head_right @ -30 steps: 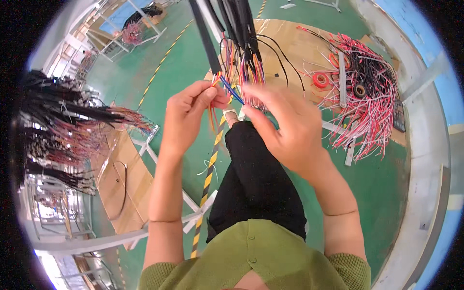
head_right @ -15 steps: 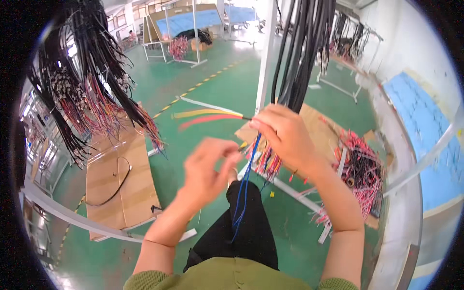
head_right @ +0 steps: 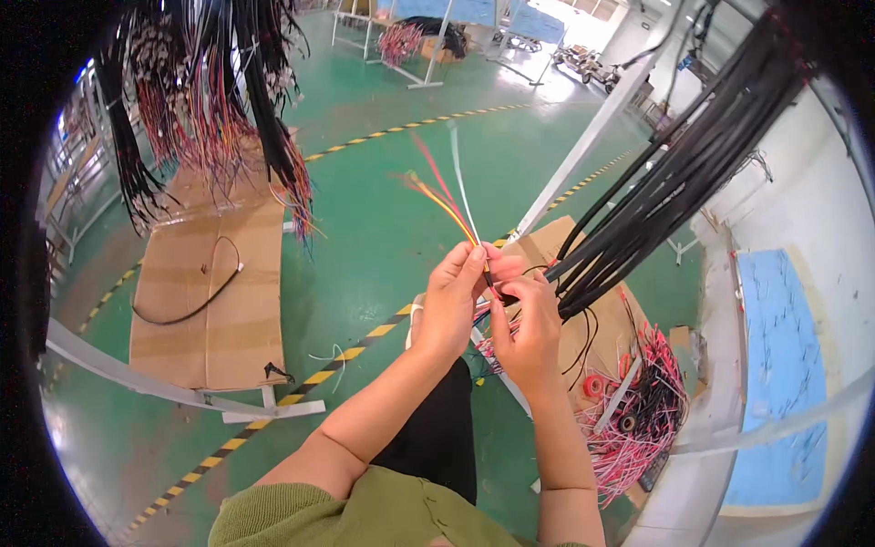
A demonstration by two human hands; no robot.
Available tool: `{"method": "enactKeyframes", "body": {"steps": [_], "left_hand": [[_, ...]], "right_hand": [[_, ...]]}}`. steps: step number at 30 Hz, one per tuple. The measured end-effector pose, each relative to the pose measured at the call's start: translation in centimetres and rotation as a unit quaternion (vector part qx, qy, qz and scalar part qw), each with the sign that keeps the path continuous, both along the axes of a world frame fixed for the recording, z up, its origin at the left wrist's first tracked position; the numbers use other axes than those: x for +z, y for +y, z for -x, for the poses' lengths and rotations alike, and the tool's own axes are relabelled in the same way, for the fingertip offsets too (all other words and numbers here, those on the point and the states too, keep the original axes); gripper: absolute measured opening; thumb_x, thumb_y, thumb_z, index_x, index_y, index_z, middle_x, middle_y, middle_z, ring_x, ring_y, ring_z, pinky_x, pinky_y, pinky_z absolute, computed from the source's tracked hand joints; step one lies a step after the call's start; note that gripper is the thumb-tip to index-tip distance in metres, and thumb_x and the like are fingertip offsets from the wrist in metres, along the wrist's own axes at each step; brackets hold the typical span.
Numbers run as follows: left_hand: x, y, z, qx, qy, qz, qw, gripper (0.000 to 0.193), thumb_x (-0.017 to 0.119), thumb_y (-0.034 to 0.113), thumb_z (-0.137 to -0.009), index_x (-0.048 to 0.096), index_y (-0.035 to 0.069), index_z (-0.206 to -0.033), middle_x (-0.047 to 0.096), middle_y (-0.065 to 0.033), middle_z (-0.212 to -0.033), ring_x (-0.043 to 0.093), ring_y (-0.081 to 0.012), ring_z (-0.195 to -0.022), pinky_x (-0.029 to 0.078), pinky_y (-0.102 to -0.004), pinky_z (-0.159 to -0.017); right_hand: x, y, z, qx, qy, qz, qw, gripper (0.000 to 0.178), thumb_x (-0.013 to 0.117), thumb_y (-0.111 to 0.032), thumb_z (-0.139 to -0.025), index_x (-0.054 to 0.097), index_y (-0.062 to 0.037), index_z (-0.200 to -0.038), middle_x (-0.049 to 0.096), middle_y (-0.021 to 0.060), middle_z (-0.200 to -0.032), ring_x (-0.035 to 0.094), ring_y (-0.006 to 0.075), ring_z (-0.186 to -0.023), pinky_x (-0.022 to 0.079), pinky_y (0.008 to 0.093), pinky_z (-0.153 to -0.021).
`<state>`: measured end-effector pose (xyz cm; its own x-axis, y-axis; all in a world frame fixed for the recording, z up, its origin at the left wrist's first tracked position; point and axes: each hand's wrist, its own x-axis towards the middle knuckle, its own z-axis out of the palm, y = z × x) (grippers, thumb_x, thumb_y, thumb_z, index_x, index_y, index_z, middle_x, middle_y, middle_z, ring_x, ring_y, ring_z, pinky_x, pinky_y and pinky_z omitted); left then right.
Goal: Bundling and taping multiple colored electrical wires together to create a wire harness.
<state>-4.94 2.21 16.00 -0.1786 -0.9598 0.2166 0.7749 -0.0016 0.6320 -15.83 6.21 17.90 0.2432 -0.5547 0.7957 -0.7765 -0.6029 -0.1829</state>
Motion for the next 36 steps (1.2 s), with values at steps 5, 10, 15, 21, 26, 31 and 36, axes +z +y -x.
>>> {"method": "enactKeyframes", "body": {"steps": [5, 10, 15, 21, 26, 31, 36], "left_hand": [[-0.2, -3.4, -1.3, 0.074, 0.076, -0.051, 0.993, 0.026, 0.041, 0.022, -0.102, 0.053, 0.0, -0.109, 0.066, -0.0148, -0.104, 0.067, -0.0178, -0.086, 0.055, -0.0307, -0.076], [0.2, -5.2, -3.3, 0.103, 0.072, -0.048, 0.991, 0.027, 0.04, 0.023, -0.102, 0.053, -0.001, -0.108, 0.066, -0.0163, -0.104, 0.068, -0.0197, -0.086, 0.055, -0.0323, -0.078], [-0.3, -5.5, -4.4, 0.112, 0.091, -0.038, 0.989, 0.026, 0.041, 0.024, -0.102, 0.052, 0.001, -0.11, 0.066, -0.0156, -0.103, 0.068, -0.0196, -0.084, 0.055, -0.0327, -0.077], [-0.2, -6.3, -5.9, 0.157, 0.105, -0.028, 0.982, 0.026, 0.04, 0.024, -0.102, 0.049, 0.003, -0.115, 0.066, -0.0151, -0.099, 0.067, -0.0181, -0.079, 0.055, -0.0319, -0.075], [0.4, -7.0, -7.3, 0.209, 0.126, -0.011, 0.97, 0.026, 0.037, 0.023, -0.103, 0.049, 0.003, -0.113, 0.066, -0.014, -0.097, 0.067, -0.0179, -0.079, 0.055, -0.0299, -0.075], [0.8, -6.8, -7.9, 0.228, 0.123, -0.01, 0.966, 0.025, 0.038, 0.022, -0.102, 0.05, 0.001, -0.11, 0.066, -0.0161, -0.099, 0.068, -0.0191, -0.082, 0.056, -0.0298, -0.074], [0.7, -6.6, -8.2, 0.233, 0.109, -0.017, 0.966, 0.025, 0.04, 0.021, -0.102, 0.052, 0.0, -0.107, 0.067, -0.0178, -0.102, 0.069, -0.0204, -0.084, 0.056, -0.0292, -0.073]], "right_hand": [[-0.2, -2.6, 0.1, 0.01, 0.09, -0.036, 0.995, 0.017, 0.061, 0.001, -0.081, 0.056, 0.0004, -0.097, 0.062, 0.0145, -0.094, 0.06, 0.0345, -0.095, 0.044, 0.0465, -0.094], [-1.3, -3.4, -0.4, 0.019, 0.124, -0.035, 0.991, 0.018, 0.062, 0.001, -0.08, 0.055, 0.0001, -0.096, 0.061, 0.0138, -0.091, 0.058, 0.0337, -0.089, 0.043, 0.049, -0.091], [-1.9, -3.9, -0.6, 0.004, 0.155, -0.04, 0.987, 0.018, 0.06, -0.003, -0.082, 0.056, -0.0004, -0.099, 0.061, 0.0127, -0.092, 0.058, 0.0322, -0.092, 0.04, 0.05, -0.094], [-2.6, -4.1, 0.0, -0.006, 0.176, -0.05, 0.983, 0.018, 0.06, -0.006, -0.083, 0.057, -0.0016, -0.101, 0.061, 0.0118, -0.094, 0.057, 0.0309, -0.093, 0.038, 0.0495, -0.095], [-2.6, -3.6, 0.4, -0.008, 0.178, -0.057, 0.982, 0.018, 0.06, -0.006, -0.083, 0.057, -0.0022, -0.1, 0.062, 0.0105, -0.095, 0.058, 0.0299, -0.094, 0.038, 0.0495, -0.096], [-2.4, -3.2, 0.7, -0.013, 0.179, -0.064, 0.982, 0.018, 0.061, -0.006, -0.083, 0.058, -0.0029, -0.1, 0.062, 0.0096, -0.095, 0.058, 0.0292, -0.094, 0.037, 0.0489, -0.096], [-2.5, -3.1, 0.8, -0.007, 0.174, -0.061, 0.983, 0.019, 0.061, -0.005, -0.082, 0.058, -0.0033, -0.1, 0.062, 0.0088, -0.095, 0.058, 0.0284, -0.094, 0.037, 0.0483, -0.097]]}}
